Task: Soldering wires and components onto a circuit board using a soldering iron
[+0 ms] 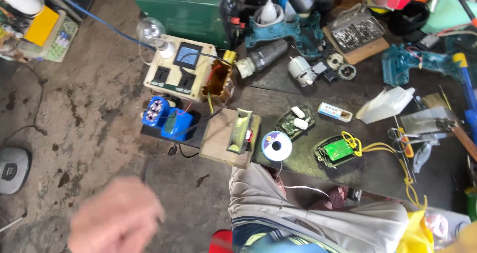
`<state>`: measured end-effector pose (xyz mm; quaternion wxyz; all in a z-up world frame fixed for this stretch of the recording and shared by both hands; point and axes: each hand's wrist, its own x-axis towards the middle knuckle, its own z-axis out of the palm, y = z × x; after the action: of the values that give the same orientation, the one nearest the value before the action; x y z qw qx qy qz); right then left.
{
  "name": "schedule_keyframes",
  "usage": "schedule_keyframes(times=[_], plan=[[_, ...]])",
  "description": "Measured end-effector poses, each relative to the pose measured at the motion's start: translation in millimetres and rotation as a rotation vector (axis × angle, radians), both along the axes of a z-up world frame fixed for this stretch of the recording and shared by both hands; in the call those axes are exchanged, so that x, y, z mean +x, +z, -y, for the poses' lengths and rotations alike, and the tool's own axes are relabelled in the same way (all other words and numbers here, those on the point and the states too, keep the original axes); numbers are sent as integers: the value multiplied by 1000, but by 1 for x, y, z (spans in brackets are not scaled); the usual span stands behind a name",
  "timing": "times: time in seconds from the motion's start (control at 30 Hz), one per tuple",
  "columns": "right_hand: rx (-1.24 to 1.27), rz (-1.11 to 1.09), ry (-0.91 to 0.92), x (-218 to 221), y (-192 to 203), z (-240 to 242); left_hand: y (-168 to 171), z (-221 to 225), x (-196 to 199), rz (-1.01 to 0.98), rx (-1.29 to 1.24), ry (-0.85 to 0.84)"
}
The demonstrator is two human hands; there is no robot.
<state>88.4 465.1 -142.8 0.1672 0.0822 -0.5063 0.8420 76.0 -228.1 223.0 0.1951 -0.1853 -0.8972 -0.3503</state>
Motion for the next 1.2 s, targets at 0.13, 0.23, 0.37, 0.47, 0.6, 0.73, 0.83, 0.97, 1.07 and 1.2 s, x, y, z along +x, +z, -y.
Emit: schedule_keyframes(times=[0.13,0.23,0.37,0.47,0.6,0.73,0.83,0.97,1.07,1.2], plan=[[28,-40,-125,22,69,163,-116,26,25,244,-48,-404],[84,-52,-266,38,100,226,-224,20,42,576,-397,-482],[129,-73,-385,39,114,240,-192,-79,9,342,-214,-533],[10,-7,-475,39,119,240,-178,-147,-9,118,153,-364],[170,-29,-544,36,132,233,-178,-191,-41,-82,-29,-365],[77,47,-549,46,117,218,-203,-197,-47,49,125,-447],[111,41,-440,46,104,212,-186,-216,-59,147,316,-319],[152,140,-419,37,119,229,-188,-235,-73,75,347,-237],[365,151,-531,25,138,240,-199,-246,-80,264,391,-125],[620,357,-615,26,144,243,-212,-254,-84,174,477,-174]])
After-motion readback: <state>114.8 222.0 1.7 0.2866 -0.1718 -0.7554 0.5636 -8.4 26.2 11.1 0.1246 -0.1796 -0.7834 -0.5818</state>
